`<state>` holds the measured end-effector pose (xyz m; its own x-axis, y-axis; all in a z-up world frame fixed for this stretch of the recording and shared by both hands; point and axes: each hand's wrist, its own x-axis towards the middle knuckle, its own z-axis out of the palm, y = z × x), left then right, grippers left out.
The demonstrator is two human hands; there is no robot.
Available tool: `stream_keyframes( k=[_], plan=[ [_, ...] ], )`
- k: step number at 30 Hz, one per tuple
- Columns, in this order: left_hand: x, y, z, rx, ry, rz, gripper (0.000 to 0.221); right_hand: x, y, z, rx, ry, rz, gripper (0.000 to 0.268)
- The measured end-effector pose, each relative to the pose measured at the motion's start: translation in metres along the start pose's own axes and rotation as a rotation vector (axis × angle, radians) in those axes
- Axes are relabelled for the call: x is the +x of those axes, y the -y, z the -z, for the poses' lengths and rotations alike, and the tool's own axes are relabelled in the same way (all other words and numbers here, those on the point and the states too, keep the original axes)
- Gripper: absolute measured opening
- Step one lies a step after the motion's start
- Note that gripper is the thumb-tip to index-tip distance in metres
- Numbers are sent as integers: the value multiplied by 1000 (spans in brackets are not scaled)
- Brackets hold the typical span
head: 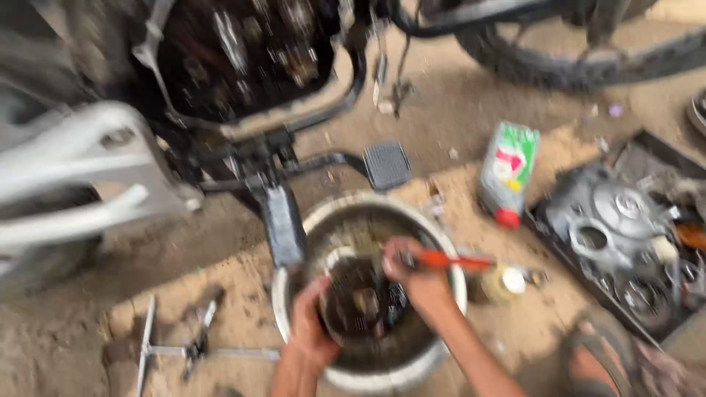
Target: Cleaning and inspecting internal motorcycle engine parts during a repair task.
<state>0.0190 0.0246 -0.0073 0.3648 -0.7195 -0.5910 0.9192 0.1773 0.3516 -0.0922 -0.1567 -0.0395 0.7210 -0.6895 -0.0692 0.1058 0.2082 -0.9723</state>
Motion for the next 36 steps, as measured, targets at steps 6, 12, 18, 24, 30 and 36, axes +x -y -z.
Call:
stream_keyframes(
  k=[6, 12, 18, 24, 30, 36],
  plan=[
    [8, 30, -1, -4, -40, 14, 43, -13, 46, 3, -198, -123, 49, 21],
    [-18, -3, -41, -104, -37, -52, 57, 11, -50, 53, -232, 62, -251, 27],
    [-5, 0, -33, -50, -140, -261, 49, -19, -90, 24, 290, 85, -44, 12],
    [3, 1, -30, -48, -369, -296, 51, -38, -1, 16, -1369, 431, -48, 37],
    [27, 20, -8, 3, -363, -233, 53, -26, 1, -32, -210, 39, 18, 22],
    [2, -3, -59, -123, -406, -127, 54, -25, 15, -5, -264, -98, -12, 28]
  ],
)
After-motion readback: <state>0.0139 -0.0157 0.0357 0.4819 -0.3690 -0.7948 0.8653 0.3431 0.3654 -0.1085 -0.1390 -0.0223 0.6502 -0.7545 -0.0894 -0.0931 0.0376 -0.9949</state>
